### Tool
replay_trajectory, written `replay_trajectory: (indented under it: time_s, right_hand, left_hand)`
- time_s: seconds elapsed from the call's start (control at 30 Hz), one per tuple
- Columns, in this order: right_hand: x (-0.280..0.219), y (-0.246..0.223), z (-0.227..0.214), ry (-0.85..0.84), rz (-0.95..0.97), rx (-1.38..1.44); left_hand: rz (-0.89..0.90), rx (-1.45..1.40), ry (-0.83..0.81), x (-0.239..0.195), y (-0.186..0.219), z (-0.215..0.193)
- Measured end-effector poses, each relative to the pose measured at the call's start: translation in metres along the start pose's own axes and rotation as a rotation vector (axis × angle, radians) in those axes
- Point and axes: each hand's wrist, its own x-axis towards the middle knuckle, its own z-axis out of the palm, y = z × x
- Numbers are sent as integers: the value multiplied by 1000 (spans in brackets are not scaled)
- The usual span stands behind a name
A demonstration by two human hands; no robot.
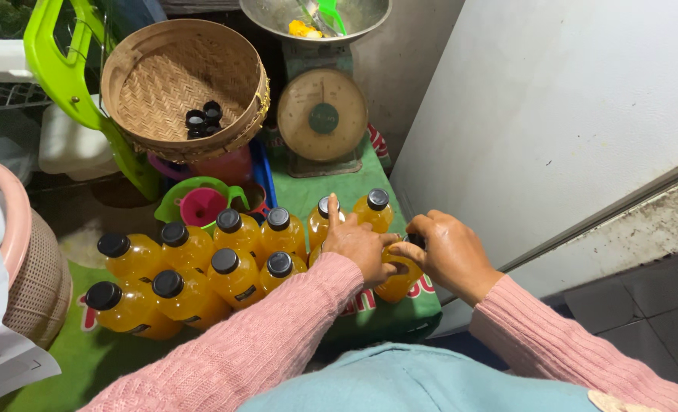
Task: The person applies printed labels to plastic bottles filled with orange liquid. They peel individual labels from a sheet, align and smooth them onto the bottles, then screw on black caps. The person repeats this process for multiple bottles.
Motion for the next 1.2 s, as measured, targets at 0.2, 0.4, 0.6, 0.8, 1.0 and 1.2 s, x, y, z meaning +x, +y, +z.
replay_trajectory:
  time_s: [0.2, 0.4, 0.6, 0.8, 1.0, 1.2]
  right_hand:
    - [-6, 3, 1, 84, -265, 89]
    - [-9, 5, 7, 84, -199, 118]
    - [-13, 2, 11, 129, -177, 134]
    - [-12, 2, 12, 115, -59, 47]
    - [-7, 4, 15, 124, -220, 42]
    - [-2, 5, 3, -70, -257, 35]
  left_hand:
    - [2, -7, -32, 0, 0, -4]
    - [6, -20, -26, -2, -1, -5]
    - [2, -24, -16, -2, -2, -3]
    - [-3, -49, -1, -4, -2, -4]
    - [-10, -51, -25, -4, -1, -7]
    - [-13, -43, -29, -3, 0, -4]
